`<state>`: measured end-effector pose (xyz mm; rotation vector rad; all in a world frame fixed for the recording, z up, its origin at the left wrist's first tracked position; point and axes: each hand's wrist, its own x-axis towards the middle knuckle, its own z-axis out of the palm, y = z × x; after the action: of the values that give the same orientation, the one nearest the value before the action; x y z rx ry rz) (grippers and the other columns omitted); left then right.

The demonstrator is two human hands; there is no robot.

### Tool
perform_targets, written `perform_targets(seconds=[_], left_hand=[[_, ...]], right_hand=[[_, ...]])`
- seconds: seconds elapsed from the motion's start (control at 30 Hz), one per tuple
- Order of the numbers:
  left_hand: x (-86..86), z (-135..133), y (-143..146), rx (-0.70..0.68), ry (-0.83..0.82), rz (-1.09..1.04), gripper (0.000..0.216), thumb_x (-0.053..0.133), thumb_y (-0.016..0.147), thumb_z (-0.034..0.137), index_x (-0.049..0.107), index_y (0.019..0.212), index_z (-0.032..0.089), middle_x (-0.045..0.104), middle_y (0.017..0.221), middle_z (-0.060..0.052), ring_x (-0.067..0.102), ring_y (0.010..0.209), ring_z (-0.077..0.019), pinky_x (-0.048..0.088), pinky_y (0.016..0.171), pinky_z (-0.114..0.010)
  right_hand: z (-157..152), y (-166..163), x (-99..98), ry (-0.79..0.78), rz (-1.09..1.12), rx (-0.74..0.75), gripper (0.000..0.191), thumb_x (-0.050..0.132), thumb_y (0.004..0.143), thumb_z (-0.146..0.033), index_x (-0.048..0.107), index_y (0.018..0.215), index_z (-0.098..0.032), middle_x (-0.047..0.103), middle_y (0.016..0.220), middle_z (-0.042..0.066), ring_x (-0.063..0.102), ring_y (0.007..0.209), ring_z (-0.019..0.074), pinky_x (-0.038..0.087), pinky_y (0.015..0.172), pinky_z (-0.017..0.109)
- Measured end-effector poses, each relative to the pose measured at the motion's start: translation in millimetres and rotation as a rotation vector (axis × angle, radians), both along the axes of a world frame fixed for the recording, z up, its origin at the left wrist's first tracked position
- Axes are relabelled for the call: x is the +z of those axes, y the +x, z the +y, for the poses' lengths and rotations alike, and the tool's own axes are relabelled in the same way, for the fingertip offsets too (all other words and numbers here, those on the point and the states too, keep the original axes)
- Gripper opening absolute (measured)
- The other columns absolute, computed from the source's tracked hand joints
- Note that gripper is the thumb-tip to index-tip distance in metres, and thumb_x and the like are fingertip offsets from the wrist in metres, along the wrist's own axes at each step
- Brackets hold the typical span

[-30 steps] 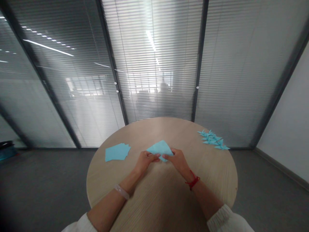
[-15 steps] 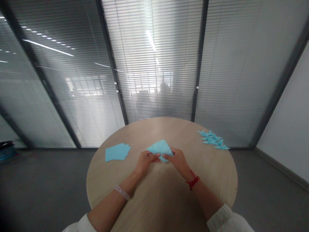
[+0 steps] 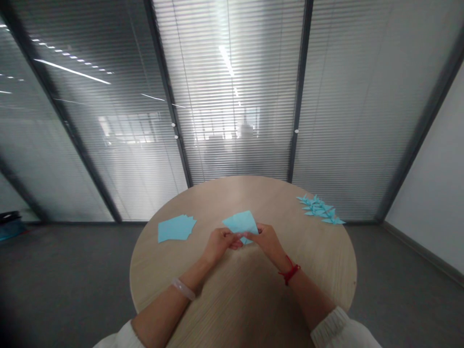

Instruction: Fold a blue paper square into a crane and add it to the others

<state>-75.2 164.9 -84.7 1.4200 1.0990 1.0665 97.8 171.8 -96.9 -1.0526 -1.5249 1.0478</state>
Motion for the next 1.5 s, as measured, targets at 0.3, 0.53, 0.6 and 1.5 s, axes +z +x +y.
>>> perform_targets(seconds=[0.3,0.53,0.6,1.5], left_hand=[[-5.0,2,2,-0.150,-0.039,0.023,0.040,0.071,0.062,0.051,0.068,0.073,0.013,0.071,0.066,-0.007,0.067,0.065,-0.0206,0.052,0.063,-0.031],[3.3,-6,2,-0.130,0.022,0.161,0.044,0.063,0.067,0.057,0.064,0.064,0.014,0.070,0.062,-0.008,0.064,0.057,-0.0181,0.049,0.059,-0.028],[2.4,-5,2,-0.142,0.035,0.177,0.044,0.061,0.068,0.058,0.064,0.067,0.014,0.070,0.064,-0.008,0.063,0.057,-0.0174,0.049,0.058,-0.028],[13.9,-3,-4,-0.019,0.134,0.085,0.038,0.067,0.066,0.050,0.059,0.053,0.015,0.067,0.057,-0.005,0.049,0.042,-0.0099,0.041,0.047,-0.023]], right_hand=[[-4,0,4.2,-0.051,0.089,-0.003,0.033,0.073,0.062,-0.043,0.069,0.070,-0.011,0.063,0.063,0.001,0.053,0.058,0.0143,0.038,0.057,0.025],[-6,-3,6.5,-0.059,0.082,-0.012,0.034,0.073,0.060,-0.044,0.069,0.067,-0.011,0.064,0.062,0.002,0.053,0.058,0.0150,0.039,0.058,0.026],[-6,-2,6.2,-0.068,0.085,-0.003,0.035,0.073,0.060,-0.045,0.070,0.069,-0.011,0.065,0.063,0.003,0.055,0.059,0.0157,0.039,0.059,0.026],[-5,-1,5.4,-0.094,0.078,0.015,0.043,0.075,0.060,-0.047,0.073,0.082,-0.010,0.069,0.071,0.005,0.061,0.063,0.0196,0.044,0.060,0.029]])
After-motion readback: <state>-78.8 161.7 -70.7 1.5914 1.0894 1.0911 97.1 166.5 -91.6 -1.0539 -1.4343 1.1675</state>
